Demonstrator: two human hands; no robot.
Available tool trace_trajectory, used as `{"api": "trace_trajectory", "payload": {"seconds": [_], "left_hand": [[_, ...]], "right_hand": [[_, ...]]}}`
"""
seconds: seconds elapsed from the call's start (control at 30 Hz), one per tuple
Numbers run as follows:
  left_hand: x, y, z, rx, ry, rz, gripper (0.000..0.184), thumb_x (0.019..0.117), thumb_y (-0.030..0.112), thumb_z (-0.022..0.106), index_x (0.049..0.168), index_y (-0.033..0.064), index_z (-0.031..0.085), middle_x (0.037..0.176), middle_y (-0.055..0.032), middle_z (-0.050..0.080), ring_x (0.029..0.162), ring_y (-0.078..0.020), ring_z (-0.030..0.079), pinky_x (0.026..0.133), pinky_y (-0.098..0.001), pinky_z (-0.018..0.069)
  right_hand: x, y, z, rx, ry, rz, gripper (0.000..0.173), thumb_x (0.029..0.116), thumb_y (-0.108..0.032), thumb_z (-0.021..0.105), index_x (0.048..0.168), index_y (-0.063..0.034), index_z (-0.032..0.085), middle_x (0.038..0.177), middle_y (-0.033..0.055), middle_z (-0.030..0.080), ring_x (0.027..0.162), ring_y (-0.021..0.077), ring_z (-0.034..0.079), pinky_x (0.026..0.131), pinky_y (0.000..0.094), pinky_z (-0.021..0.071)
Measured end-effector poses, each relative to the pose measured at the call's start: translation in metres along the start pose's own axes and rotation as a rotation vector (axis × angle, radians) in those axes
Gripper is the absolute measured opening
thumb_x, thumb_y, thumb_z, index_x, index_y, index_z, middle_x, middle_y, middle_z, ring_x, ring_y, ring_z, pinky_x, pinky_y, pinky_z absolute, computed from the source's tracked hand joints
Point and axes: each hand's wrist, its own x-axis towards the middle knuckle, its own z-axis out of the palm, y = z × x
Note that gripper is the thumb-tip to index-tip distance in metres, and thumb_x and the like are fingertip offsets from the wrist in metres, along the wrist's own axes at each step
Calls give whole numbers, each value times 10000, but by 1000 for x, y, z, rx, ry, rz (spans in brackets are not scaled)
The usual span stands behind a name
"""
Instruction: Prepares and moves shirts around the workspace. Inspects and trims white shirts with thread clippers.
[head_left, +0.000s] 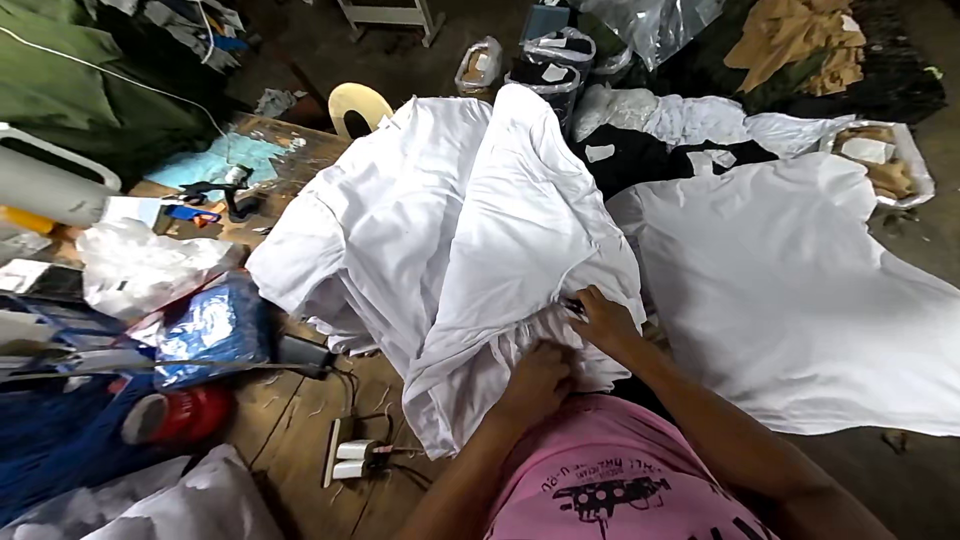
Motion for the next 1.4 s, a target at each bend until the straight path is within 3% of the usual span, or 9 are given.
{"api": "trace_trajectory", "payload": {"seconds": [0.13, 0.27, 0.37, 0.47, 0.6, 0.73, 0.87, 1.13, 1.4], "left_hand": [[24, 18, -14, -309, 50, 74, 249, 1031, 75, 524, 1083, -90, 703, 1055, -200, 729, 949, -266, 725, 905, -394, 577], [68, 15, -91, -120, 30, -111, 203, 978, -8, 559, 1073, -130, 690, 1036, -265, 711, 1006, -360, 696, 933, -493, 529], [61, -34, -182, 22, 732, -289, 335, 1006, 73, 575, 1147, -231, 586, 1133, -395, 630, 1110, -453, 635, 1001, -546, 479], [35, -70, -244, -41, 1225, -287, 674, 1044, 188, 537, 1544, -143, 230, 1569, -349, 330, 1440, -366, 408, 1175, -388, 356], [30, -45, -150, 95, 686, -432, 360, 1015, 216, 629, 1200, -93, 624, 1161, -255, 676, 1066, -346, 674, 929, -500, 552], [53, -12, -54, 309, 86, -623, 308, 1012, 65, 510, 1245, -95, 632, 1271, -292, 631, 1242, -458, 579, 1044, -585, 438], [39, -17, -41, 186, 302, -499, 276, 998, -24, 482, 1155, -93, 698, 1177, -270, 693, 1168, -426, 644, 1042, -545, 468], [8, -27, -30, 29, 703, -248, 162, 956, 43, 627, 925, -68, 741, 860, -179, 730, 798, -258, 723, 780, -360, 593], [16, -17, -30, 170, 493, -441, 224, 966, 122, 652, 1060, -66, 729, 1029, -247, 713, 1020, -421, 683, 940, -543, 527]], "right_hand": [[-19, -17, -25, 171, 280, -195, 248, 951, -94, 633, 1101, 96, 689, 1053, 252, 692, 945, 361, 684, 871, 509, 544], [-49, -60, -50, 246, 514, -539, 149, 911, -77, 681, 1006, 30, 722, 904, 144, 689, 757, 195, 666, 693, 337, 575], [-56, -58, -49, 198, 496, -601, 175, 937, -118, 654, 1021, 16, 729, 898, 146, 700, 731, 199, 661, 669, 323, 558], [-48, -32, -35, 196, 427, -444, 237, 959, -139, 639, 1093, 44, 708, 985, 190, 711, 818, 263, 695, 752, 396, 580], [-23, -23, -22, 211, 171, -232, 414, 1013, -258, 616, 1285, 55, 608, 1197, 241, 667, 1057, 343, 671, 955, 491, 525], [7, -17, -8, 215, 87, -179, 522, 1017, -337, 628, 1347, 61, 556, 1266, 250, 627, 1116, 344, 643, 1002, 475, 500], [10, -19, 0, 179, 33, -213, 427, 1053, -266, 563, 1324, 65, 562, 1268, 251, 618, 1098, 344, 650, 984, 469, 510], [8, -38, 8, -43, 137, -392, 366, 1061, -217, 534, 1288, 55, 624, 1160, 268, 664, 1079, 426, 666, 952, 544, 520], [23, -47, 5, -20, 175, -318, 339, 1079, -191, 495, 1254, 49, 657, 1143, 254, 685, 1074, 416, 681, 945, 557, 527]]}}
